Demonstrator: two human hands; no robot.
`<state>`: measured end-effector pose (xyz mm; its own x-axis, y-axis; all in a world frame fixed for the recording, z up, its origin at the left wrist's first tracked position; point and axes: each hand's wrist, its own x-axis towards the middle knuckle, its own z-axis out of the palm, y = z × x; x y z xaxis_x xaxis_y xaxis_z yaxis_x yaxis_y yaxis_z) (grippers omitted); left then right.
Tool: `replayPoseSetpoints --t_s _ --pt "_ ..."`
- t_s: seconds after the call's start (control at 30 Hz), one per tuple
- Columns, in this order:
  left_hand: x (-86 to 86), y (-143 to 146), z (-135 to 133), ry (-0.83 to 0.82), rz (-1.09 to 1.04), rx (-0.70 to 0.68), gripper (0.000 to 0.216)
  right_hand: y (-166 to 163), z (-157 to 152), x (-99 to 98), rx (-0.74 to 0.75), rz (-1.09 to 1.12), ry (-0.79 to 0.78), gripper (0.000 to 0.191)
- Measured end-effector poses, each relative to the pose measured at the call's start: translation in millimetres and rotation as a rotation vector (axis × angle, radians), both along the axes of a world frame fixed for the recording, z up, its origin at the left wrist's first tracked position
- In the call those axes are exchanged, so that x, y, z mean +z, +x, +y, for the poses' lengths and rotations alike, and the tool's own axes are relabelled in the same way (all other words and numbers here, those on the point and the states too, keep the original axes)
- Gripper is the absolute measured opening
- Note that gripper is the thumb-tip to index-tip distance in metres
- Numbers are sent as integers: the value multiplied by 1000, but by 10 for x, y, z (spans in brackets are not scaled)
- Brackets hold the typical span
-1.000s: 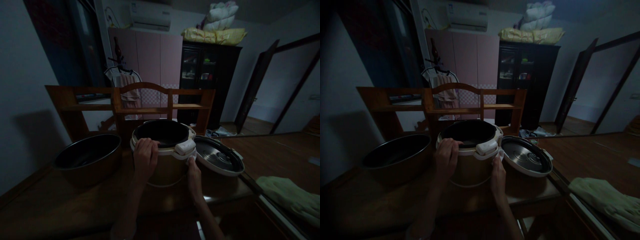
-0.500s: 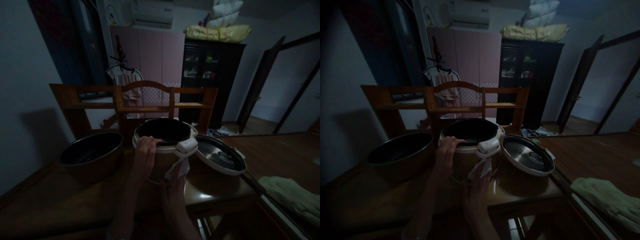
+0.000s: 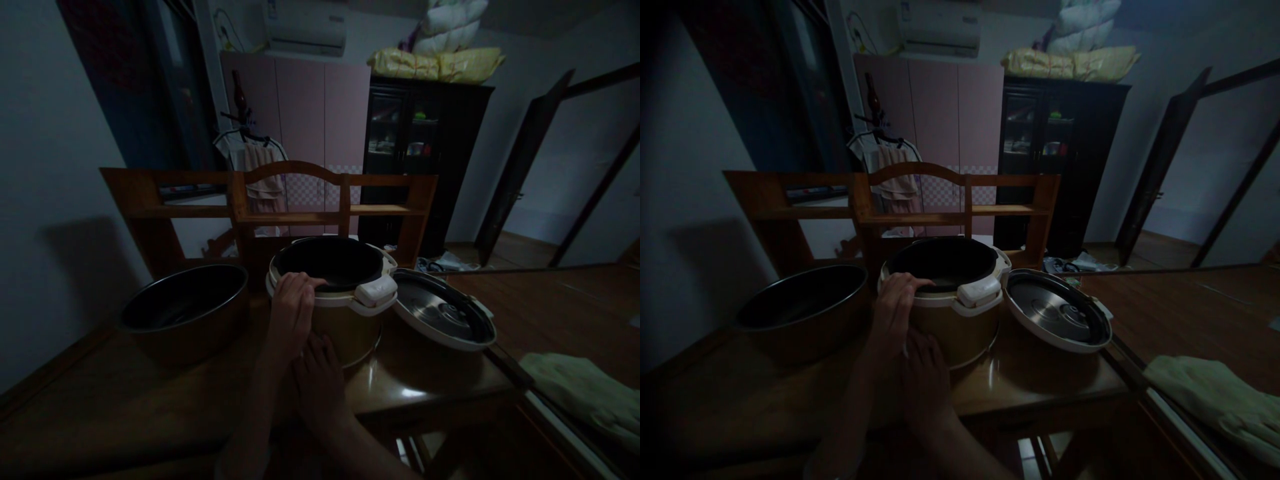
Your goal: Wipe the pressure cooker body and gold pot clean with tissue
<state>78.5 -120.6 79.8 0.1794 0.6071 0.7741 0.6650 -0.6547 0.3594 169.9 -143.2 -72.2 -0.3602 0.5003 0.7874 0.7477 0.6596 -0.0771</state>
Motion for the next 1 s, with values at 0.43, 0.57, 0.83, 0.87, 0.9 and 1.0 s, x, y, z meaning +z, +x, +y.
replayPoseSetpoints --t_s 0.43,0.57,0.83,0.87,0.9,1.0 --pt "-96 28 64 48 -27 29 44 193 -172 -248 -17 -38 -53 42" --pt "-94 29 63 44 -29 26 43 331 -330 -123 -101 -32 -119 53" --pt "-105 29 81 55 -5 51 44 692 -322 109 -252 203 -251 80" --pt "-107 30 83 54 -6 51 44 755 -284 130 -258 247 -258 81" --pt "-110 31 85 56 -9 51 44 817 -245 142 -259 294 -267 80" --pt "-117 40 94 81 -13 53 42 946 -162 116 -233 427 -340 76"
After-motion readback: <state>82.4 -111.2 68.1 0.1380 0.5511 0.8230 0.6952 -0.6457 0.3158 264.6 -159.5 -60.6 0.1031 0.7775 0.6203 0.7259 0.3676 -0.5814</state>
